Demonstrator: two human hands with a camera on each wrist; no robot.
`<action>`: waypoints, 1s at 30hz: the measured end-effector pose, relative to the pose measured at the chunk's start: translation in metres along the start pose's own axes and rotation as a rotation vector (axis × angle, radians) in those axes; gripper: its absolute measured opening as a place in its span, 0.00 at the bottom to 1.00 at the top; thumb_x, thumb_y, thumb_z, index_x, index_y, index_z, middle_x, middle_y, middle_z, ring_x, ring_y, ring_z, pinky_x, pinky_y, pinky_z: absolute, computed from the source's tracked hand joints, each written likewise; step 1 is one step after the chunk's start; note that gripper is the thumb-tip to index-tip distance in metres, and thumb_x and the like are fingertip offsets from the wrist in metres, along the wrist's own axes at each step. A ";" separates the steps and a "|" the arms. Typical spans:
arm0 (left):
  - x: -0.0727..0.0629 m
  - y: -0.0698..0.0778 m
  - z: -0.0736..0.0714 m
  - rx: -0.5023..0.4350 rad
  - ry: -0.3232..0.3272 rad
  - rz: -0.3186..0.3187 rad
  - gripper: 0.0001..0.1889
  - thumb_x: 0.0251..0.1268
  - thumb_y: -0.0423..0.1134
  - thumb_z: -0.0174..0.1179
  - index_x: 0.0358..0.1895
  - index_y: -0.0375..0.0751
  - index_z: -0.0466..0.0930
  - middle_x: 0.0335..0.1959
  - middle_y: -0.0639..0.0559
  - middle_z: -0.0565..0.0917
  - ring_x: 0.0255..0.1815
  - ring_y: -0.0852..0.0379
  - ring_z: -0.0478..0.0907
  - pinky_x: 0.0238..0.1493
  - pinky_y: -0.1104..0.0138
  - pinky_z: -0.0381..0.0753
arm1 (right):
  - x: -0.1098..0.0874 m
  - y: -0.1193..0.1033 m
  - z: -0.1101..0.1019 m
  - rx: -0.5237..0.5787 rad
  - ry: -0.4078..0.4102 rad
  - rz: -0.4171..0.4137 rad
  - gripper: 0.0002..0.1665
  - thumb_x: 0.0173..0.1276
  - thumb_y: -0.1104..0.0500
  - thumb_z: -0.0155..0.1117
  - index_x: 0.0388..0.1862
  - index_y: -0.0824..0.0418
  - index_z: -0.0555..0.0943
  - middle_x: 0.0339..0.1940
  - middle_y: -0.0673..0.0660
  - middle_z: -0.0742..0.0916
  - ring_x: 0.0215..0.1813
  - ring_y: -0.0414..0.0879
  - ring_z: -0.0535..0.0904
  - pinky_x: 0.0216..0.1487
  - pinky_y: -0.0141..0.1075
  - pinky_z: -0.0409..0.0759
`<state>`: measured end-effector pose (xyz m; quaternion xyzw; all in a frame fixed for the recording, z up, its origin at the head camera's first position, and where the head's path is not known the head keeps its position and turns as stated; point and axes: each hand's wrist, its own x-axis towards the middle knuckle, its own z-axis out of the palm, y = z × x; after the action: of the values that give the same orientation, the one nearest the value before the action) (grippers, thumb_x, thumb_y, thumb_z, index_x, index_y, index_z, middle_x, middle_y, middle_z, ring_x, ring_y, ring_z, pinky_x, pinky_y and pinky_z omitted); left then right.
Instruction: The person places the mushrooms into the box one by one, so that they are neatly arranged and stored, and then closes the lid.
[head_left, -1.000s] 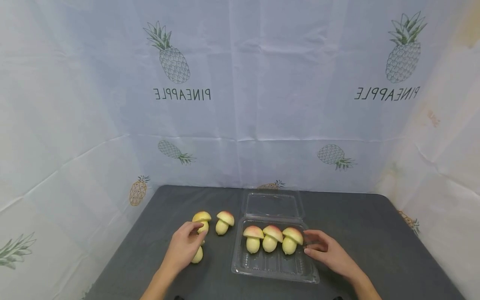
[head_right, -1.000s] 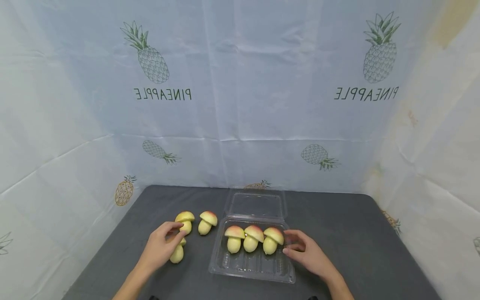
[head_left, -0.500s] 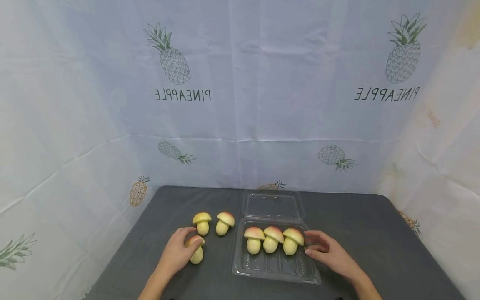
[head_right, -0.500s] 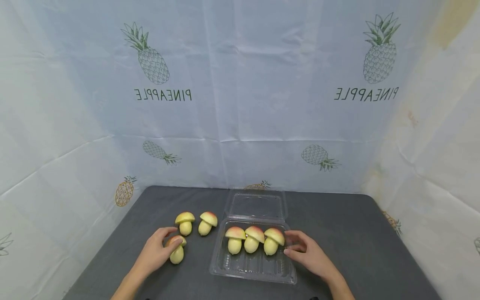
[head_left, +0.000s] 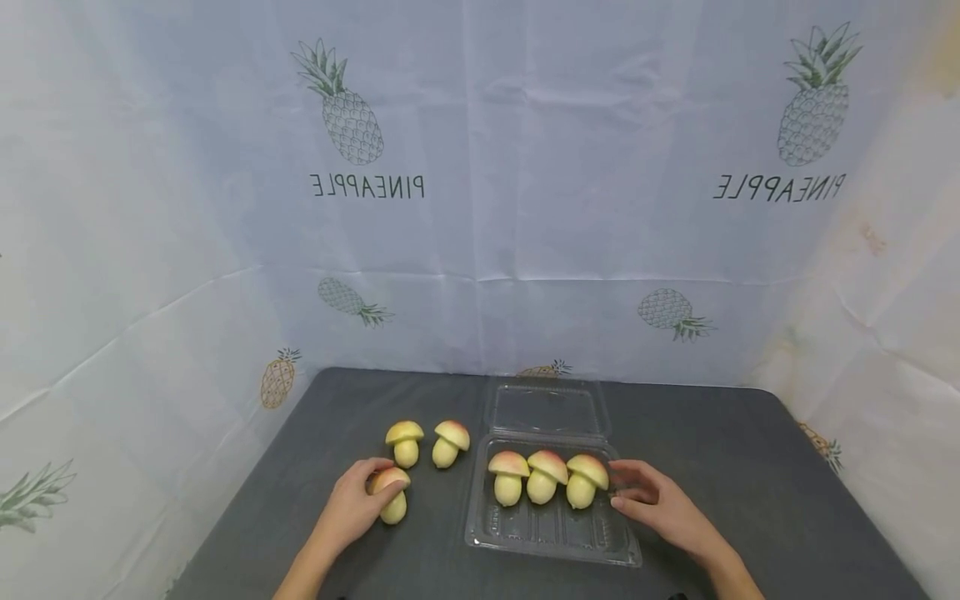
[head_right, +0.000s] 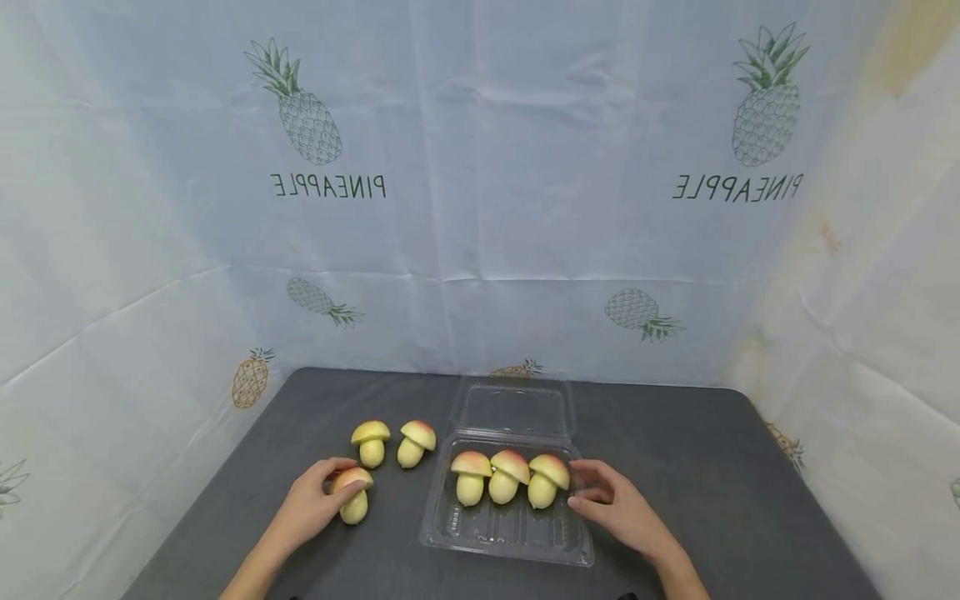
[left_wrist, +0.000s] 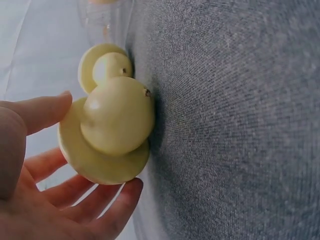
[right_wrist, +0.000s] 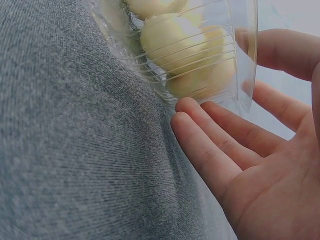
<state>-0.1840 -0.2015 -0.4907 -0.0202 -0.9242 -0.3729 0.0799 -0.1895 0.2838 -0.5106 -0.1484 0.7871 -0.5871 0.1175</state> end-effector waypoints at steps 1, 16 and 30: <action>0.000 0.000 0.000 -0.001 -0.001 -0.005 0.22 0.62 0.52 0.73 0.53 0.41 0.86 0.48 0.50 0.84 0.51 0.50 0.80 0.52 0.53 0.78 | 0.000 0.000 0.000 -0.001 -0.001 0.000 0.37 0.74 0.58 0.65 0.75 0.70 0.63 0.66 0.77 0.73 0.53 0.39 0.83 0.50 0.38 0.84; 0.001 0.018 0.003 -0.057 0.013 0.026 0.23 0.62 0.53 0.73 0.54 0.44 0.86 0.50 0.53 0.84 0.47 0.56 0.80 0.45 0.59 0.78 | 0.000 0.001 0.000 0.007 -0.004 -0.012 0.36 0.74 0.59 0.65 0.74 0.71 0.63 0.65 0.77 0.73 0.53 0.41 0.84 0.49 0.38 0.84; -0.001 0.057 0.008 -0.124 0.072 0.235 0.17 0.60 0.46 0.75 0.51 0.50 0.86 0.49 0.60 0.83 0.46 0.61 0.79 0.43 0.65 0.79 | 0.001 -0.002 0.001 0.012 0.007 0.013 0.37 0.74 0.58 0.66 0.75 0.70 0.64 0.66 0.76 0.73 0.53 0.42 0.84 0.49 0.38 0.84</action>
<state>-0.1790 -0.1546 -0.4570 -0.1198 -0.8872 -0.4180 0.1545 -0.1894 0.2822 -0.5087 -0.1402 0.7849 -0.5916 0.1194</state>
